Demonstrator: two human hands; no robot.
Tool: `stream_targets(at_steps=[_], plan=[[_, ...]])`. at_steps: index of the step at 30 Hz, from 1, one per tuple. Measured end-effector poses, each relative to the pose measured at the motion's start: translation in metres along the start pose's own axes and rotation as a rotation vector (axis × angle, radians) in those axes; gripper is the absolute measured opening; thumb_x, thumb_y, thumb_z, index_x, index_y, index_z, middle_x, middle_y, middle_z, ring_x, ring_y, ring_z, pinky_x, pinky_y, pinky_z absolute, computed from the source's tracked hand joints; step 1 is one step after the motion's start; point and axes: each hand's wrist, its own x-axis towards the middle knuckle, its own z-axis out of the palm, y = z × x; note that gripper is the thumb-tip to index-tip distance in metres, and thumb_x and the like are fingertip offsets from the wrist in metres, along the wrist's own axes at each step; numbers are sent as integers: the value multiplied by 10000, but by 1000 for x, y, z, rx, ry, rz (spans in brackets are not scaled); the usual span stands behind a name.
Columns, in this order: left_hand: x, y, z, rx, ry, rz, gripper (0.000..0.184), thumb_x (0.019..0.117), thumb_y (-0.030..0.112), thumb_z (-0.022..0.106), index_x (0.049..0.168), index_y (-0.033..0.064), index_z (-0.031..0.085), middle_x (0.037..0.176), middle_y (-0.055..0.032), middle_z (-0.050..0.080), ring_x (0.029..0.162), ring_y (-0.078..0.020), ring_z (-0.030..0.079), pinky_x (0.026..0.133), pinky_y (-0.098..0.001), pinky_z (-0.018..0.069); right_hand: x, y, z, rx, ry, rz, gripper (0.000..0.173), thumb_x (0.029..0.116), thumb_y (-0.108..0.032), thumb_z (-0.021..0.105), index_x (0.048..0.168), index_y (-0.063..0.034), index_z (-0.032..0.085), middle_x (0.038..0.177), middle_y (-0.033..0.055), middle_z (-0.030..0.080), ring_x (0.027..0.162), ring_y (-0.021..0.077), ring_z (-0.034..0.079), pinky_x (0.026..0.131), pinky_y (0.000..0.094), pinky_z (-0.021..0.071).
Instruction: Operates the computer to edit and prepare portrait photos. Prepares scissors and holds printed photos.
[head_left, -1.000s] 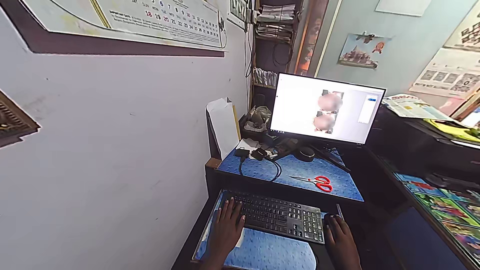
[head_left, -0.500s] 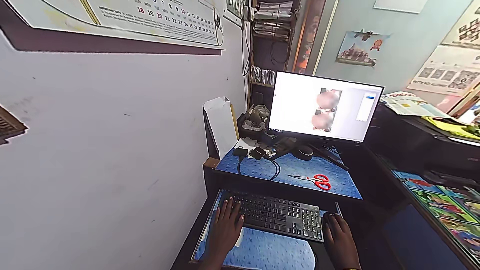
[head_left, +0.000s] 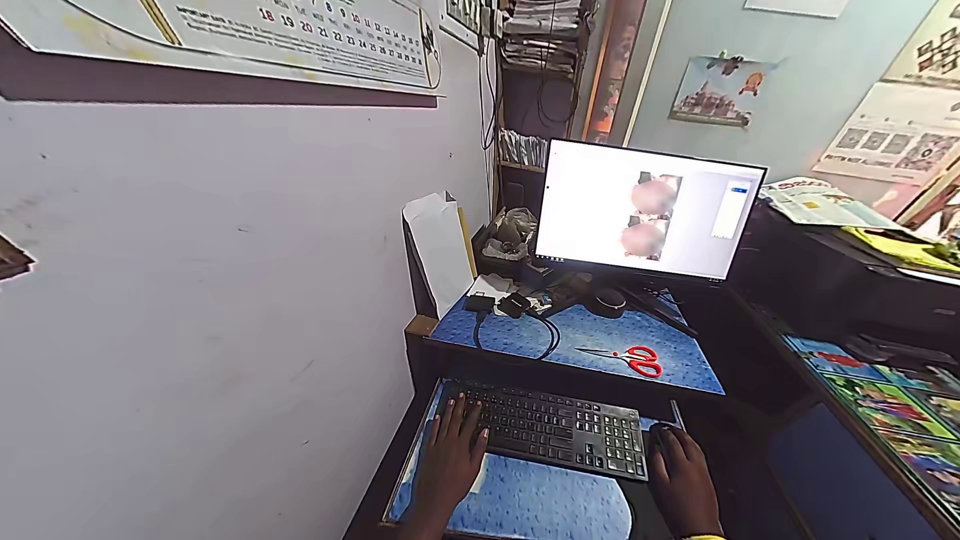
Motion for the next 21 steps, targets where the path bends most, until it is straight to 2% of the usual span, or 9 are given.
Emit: stream_targets(at_steps=[11, 21], plan=[[0, 1, -3, 3, -7, -8, 603, 1036, 580, 262, 1518, 307, 500, 1661, -58, 338, 1535, -295, 307, 1229, -554, 239, 0, 2, 3, -6, 7, -23, 446, 954, -319, 463, 1277, -124, 700, 1361, 150, 635, 1332, 328, 560, 1130, 489, 445], [1, 2, -5, -1, -46, -16, 605, 1038, 578, 258, 1531, 309, 484, 1672, -51, 314, 1543, -294, 287, 1240, -547, 218, -1, 6, 8, 1, 20, -23, 455, 943, -315, 481, 1271, -92, 704, 1356, 187, 633, 1317, 357, 571, 1119, 503, 452]])
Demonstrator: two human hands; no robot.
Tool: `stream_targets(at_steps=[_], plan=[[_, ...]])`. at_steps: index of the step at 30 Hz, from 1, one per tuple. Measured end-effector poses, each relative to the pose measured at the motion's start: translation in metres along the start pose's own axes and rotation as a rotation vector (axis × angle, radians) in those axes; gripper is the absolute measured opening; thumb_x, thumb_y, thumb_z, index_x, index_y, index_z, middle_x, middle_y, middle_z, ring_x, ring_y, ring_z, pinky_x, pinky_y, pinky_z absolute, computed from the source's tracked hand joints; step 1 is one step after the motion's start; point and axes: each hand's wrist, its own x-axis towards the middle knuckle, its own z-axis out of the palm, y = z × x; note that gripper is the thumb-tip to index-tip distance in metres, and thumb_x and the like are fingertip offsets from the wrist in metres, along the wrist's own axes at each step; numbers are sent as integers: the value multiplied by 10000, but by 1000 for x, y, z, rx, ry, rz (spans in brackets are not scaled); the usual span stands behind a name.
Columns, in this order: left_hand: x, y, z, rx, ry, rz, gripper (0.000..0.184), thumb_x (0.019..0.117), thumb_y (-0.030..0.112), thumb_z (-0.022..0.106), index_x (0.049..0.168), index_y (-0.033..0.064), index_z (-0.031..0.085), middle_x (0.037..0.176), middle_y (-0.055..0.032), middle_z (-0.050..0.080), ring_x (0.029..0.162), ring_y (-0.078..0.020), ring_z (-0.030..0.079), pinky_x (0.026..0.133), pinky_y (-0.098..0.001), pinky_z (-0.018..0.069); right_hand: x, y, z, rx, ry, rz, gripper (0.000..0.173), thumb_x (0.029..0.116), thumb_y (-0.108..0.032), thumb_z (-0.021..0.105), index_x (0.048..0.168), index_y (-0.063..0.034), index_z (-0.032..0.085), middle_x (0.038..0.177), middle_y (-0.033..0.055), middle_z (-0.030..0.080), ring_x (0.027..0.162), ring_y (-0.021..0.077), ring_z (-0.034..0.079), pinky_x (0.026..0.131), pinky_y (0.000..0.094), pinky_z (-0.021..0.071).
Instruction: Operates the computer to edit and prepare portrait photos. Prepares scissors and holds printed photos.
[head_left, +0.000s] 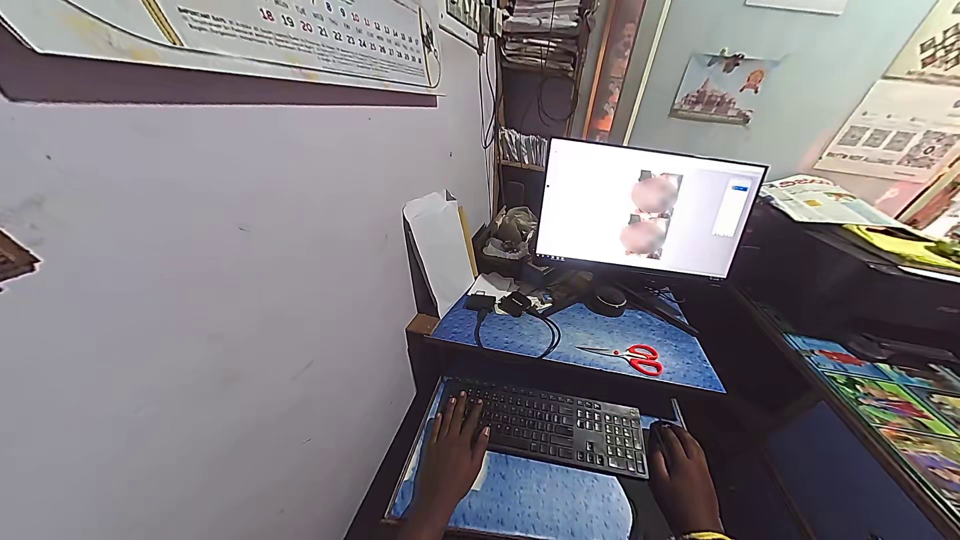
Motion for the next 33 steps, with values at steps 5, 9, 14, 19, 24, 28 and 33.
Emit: stream_targets(at_steps=[5, 9, 14, 19, 24, 28, 33], plan=[[0, -1, 2, 17, 8, 3, 617, 1035, 590, 255, 1529, 303, 488, 1671, -61, 315, 1538, -302, 296, 1234, -551, 229, 2, -3, -5, 12, -47, 39, 489, 949, -340, 496, 1355, -115, 649, 1399, 165, 607, 1349, 336, 546, 1129, 499, 445], [0, -2, 3, 3, 56, 23, 586, 1034, 580, 274, 1512, 329, 503, 1661, -81, 332, 1532, -306, 309, 1226, -560, 243, 2, -3, -5, 18, -100, 74, 483, 963, -368, 488, 1390, -193, 627, 1442, 101, 585, 1382, 275, 522, 1130, 465, 454], [-3, 2, -6, -29, 83, 54, 581, 1040, 507, 316, 1497, 221, 530, 1642, -158, 343, 1518, -355, 327, 1208, -588, 268, 2, -1, -3, -36, -94, 114, 486, 970, -386, 431, 1364, -201, 647, 1432, 87, 591, 1362, 273, 534, 1115, 454, 461], [-4, 5, -13, -24, 89, 77, 565, 1047, 462, 336, 1500, 183, 525, 1638, -217, 319, 1512, -412, 311, 1205, -618, 247, 4, 1, -5, -56, -62, 130, 495, 942, -389, 408, 1292, -187, 692, 1387, 90, 623, 1289, 297, 581, 1047, 483, 492], [-7, 8, -16, 27, 171, 108, 561, 1044, 454, 349, 1480, 161, 545, 1624, -268, 308, 1494, -471, 310, 1205, -636, 223, 4, 2, -9, 14, -102, 111, 464, 949, -378, 445, 1300, -194, 686, 1410, 82, 606, 1340, 286, 547, 1096, 465, 470], [-8, 7, -14, 28, 214, 116, 566, 1047, 459, 335, 1457, 140, 561, 1614, -279, 320, 1499, -479, 295, 1210, -631, 219, 4, 0, -12, 46, -93, 96, 447, 920, -337, 483, 1287, -193, 692, 1386, 91, 621, 1324, 287, 561, 1082, 470, 479], [-7, 6, -20, -53, 225, 50, 563, 1052, 402, 347, 1487, 83, 509, 1616, -290, 302, 1485, -477, 320, 1179, -655, 257, 5, 2, -8, 34, -86, 102, 452, 928, -346, 458, 1292, -209, 688, 1388, 77, 618, 1334, 268, 553, 1086, 453, 479]])
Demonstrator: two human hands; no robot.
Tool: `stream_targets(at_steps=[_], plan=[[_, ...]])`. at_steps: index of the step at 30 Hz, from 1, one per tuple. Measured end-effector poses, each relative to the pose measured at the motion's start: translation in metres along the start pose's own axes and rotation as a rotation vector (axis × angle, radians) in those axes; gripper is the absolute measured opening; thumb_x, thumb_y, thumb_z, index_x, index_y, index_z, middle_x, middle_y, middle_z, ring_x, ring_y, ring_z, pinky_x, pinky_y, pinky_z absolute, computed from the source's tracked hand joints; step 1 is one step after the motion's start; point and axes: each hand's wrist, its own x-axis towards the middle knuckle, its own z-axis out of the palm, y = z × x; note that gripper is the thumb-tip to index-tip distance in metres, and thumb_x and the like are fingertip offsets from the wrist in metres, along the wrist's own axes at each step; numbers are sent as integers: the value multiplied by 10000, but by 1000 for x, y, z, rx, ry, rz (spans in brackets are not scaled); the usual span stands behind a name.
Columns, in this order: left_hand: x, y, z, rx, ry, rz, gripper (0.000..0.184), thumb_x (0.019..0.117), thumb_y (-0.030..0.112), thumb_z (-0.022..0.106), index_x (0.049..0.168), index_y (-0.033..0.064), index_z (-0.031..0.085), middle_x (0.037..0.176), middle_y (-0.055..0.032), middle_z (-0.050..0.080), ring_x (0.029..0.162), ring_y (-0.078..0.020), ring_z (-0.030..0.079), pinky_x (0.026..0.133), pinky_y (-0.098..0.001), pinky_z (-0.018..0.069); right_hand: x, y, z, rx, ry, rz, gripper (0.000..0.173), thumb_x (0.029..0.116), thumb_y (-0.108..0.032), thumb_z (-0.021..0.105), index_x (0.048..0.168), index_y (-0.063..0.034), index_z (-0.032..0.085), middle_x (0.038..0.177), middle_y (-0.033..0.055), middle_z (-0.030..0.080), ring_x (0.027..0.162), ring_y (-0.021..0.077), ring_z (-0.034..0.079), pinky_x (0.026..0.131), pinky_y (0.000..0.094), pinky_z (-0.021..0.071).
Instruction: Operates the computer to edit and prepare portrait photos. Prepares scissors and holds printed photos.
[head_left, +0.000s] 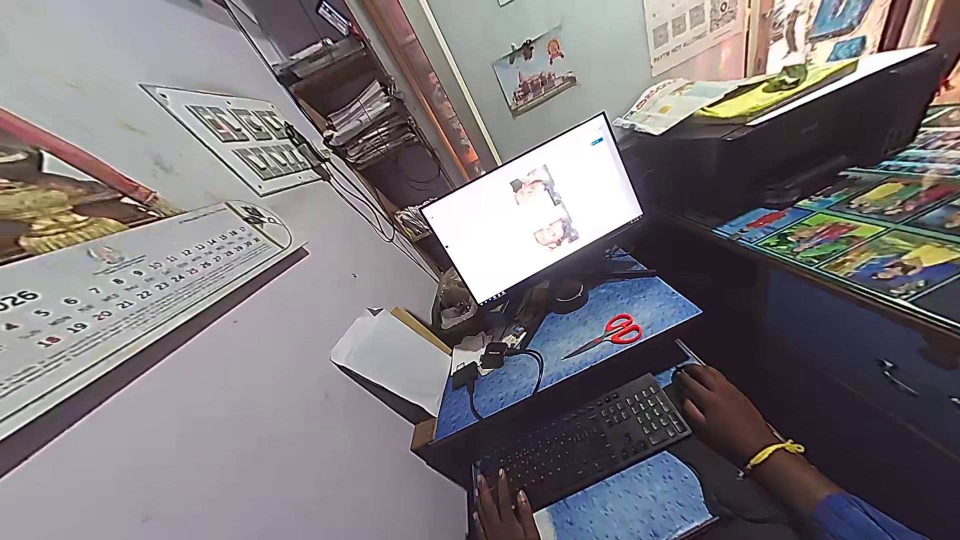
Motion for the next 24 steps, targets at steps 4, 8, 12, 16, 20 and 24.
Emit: stream_targets(at_steps=[4, 8, 12, 16, 20, 24], plan=[[1, 0, -2, -21, 9, -29, 580, 1056, 391, 324, 1505, 60, 482, 1623, -292, 287, 1489, -474, 318, 1184, -652, 248, 0, -1, 0, 3, -1, 6, 470, 934, -344, 451, 1313, -194, 684, 1406, 88, 610, 1346, 281, 546, 1098, 460, 471], [0, -1, -2, -45, 3, -24, 586, 1058, 394, 306, 1513, 65, 473, 1630, -287, 274, 1493, -469, 311, 1175, -662, 253, -1, 2, 3, -3, -4, 6, 471, 937, -354, 451, 1323, -209, 677, 1423, 72, 601, 1369, 263, 528, 1119, 449, 455], [1, -3, 0, -65, 6, 4, 579, 1056, 395, 313, 1495, 66, 498, 1616, -298, 293, 1483, -473, 328, 1183, -650, 258, -2, 2, 4, -4, -12, 9, 476, 945, -352, 443, 1334, -203, 674, 1438, 74, 593, 1378, 271, 520, 1122, 453, 451], [2, -4, 4, -39, -77, 25, 557, 1055, 404, 335, 1488, 111, 526, 1627, -268, 302, 1491, -456, 327, 1200, -628, 254, -1, 3, 5, -4, -5, 8, 469, 942, -343, 456, 1326, -192, 679, 1426, 86, 602, 1372, 282, 527, 1125, 458, 450], [3, 2, 1, -3, -235, 24, 548, 1059, 412, 331, 1482, 133, 539, 1624, -219, 346, 1509, -431, 307, 1209, -639, 218, 0, 0, 1, -4, -21, 17, 464, 945, -340, 458, 1324, -189, 681, 1425, 85, 603, 1365, 290, 533, 1114, 464, 458], [3, 2, 3, 4, -237, 43, 543, 1057, 399, 342, 1463, 110, 557, 1619, -207, 364, 1500, -424, 330, 1210, -640, 207, 0, 6, 7, 1, 23, -16, 454, 912, -331, 515, 1292, -166, 703, 1377, 114, 633, 1301, 331, 581, 1050, 486, 503]])
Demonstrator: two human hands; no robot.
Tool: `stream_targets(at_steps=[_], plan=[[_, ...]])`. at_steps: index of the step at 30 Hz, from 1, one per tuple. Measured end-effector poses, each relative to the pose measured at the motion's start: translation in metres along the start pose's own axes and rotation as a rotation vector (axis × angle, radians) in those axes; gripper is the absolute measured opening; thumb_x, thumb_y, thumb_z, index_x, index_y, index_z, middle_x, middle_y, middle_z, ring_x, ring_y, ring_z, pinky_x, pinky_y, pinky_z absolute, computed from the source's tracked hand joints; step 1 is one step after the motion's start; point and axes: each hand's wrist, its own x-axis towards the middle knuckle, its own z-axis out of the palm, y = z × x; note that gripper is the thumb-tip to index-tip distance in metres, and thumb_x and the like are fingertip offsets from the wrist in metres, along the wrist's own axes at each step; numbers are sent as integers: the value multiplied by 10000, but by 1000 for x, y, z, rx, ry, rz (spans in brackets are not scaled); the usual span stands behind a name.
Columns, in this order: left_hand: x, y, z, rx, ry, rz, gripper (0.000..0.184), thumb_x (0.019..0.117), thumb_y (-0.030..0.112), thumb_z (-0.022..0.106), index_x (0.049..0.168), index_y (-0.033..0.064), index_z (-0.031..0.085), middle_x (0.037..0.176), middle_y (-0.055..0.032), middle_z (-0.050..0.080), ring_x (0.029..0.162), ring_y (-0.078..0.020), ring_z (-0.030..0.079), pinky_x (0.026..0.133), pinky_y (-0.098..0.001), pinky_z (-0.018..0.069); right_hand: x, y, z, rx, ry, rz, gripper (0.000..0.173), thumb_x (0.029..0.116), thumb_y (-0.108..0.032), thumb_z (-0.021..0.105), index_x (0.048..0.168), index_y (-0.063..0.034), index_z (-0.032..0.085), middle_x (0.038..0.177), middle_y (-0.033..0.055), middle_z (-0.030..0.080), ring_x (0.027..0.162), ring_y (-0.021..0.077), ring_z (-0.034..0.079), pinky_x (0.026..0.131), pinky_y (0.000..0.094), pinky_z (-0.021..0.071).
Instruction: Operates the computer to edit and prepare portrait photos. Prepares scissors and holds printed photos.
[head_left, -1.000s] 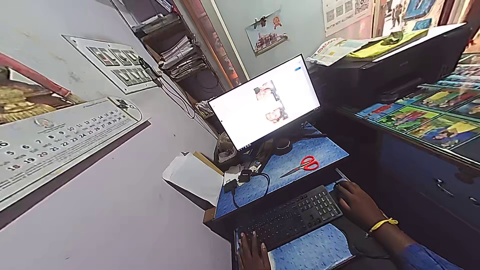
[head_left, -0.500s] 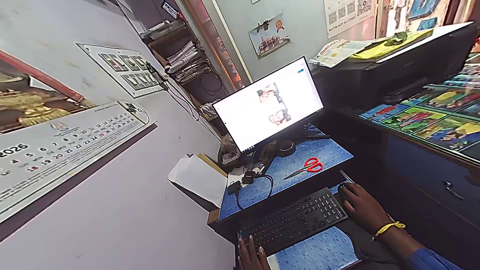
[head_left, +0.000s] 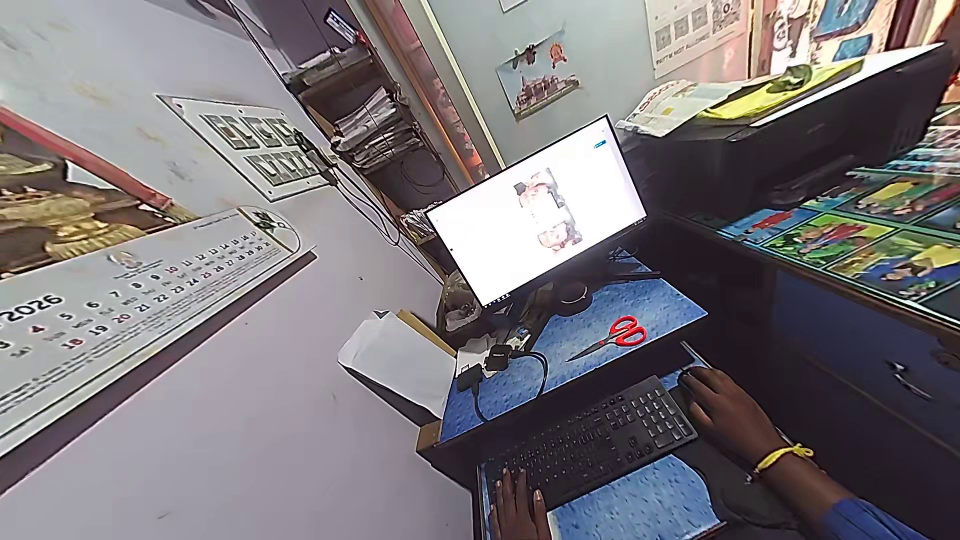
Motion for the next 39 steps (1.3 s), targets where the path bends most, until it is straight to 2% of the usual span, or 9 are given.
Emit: stream_targets(at_steps=[18, 24, 39], plan=[[0, 1, -1, 12, -11, -7, 543, 1060, 395, 337, 1469, 107, 549, 1621, -209, 359, 1501, -417, 333, 1208, -634, 209, 0, -2, -3, 0, 19, -15, 444, 908, -335, 495, 1256, -171, 715, 1353, 94, 647, 1293, 311, 587, 1052, 481, 500], [0, 1, -1, 23, -15, -9, 533, 1062, 395, 346, 1475, 124, 545, 1628, -183, 360, 1508, -403, 326, 1214, -626, 208, 0, -1, -2, 3, 23, -21, 432, 912, -337, 498, 1248, -174, 715, 1343, 102, 649, 1284, 315, 590, 1051, 481, 500], [-1, 0, 1, 16, -7, -4, 541, 1065, 408, 335, 1470, 122, 551, 1624, -190, 365, 1506, -410, 326, 1212, -620, 214, 0, -2, -5, -10, -17, -16, 439, 912, -330, 502, 1267, -174, 708, 1369, 91, 635, 1306, 307, 574, 1063, 472, 493]])
